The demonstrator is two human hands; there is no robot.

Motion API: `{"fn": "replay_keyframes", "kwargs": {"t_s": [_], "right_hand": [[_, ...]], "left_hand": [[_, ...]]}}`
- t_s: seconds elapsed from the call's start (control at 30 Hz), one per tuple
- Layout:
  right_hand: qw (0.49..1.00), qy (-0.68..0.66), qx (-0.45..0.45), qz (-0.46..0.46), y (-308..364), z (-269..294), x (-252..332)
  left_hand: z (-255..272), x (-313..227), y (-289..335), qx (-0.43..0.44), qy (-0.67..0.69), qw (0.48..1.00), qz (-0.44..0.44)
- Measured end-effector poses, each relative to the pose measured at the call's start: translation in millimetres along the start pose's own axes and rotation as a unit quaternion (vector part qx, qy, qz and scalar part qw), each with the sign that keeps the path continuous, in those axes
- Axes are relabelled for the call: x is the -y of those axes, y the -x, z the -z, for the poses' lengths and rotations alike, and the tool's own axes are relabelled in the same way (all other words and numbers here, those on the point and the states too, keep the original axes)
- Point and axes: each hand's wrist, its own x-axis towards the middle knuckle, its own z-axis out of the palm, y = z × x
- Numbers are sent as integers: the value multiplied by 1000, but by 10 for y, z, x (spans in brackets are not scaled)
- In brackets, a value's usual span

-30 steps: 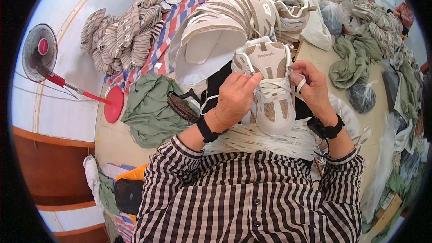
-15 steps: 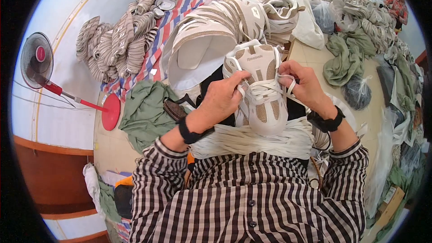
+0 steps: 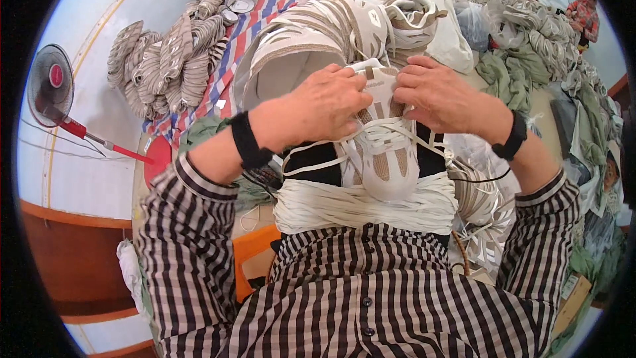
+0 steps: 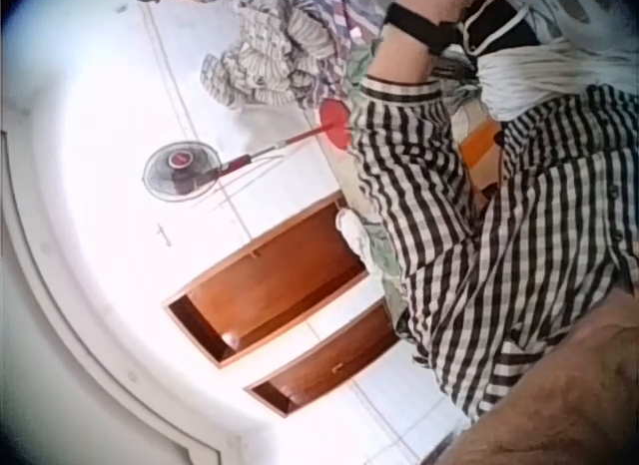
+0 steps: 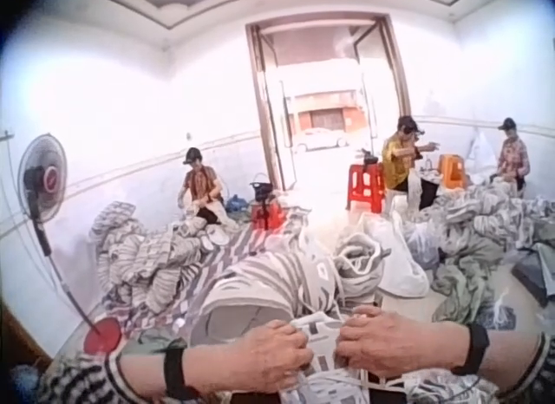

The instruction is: Lacing a Reebok brand sneaker in a shoe manufacturing environment.

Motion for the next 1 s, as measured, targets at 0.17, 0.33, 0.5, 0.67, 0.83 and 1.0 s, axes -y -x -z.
{"fn": "replay_keyframes", "kwargs": {"t_s": [0.17,0.33,0.5,0.67,0.83,1.0], "right_hand": [[994,-29,94,35,-2,96,-125],[991,-4,129,45,-18,104,-103],[990,-7,127,57,-55,94,-101],[991,-3,123,52,-52,63,-86],[992,20,116,-48,-76,-30,4],[982,-2,136,-130,-112,-154,33]], "left_hand": [[-19,105,-97,74,38,995,-57],[-90,49,-97,58,16,996,-67],[-138,47,-51,29,-5,997,-69],[-185,-35,-84,30,-32,997,-57],[-148,-140,-204,119,-36,991,47],[-164,-292,-266,106,-139,983,58]]}}
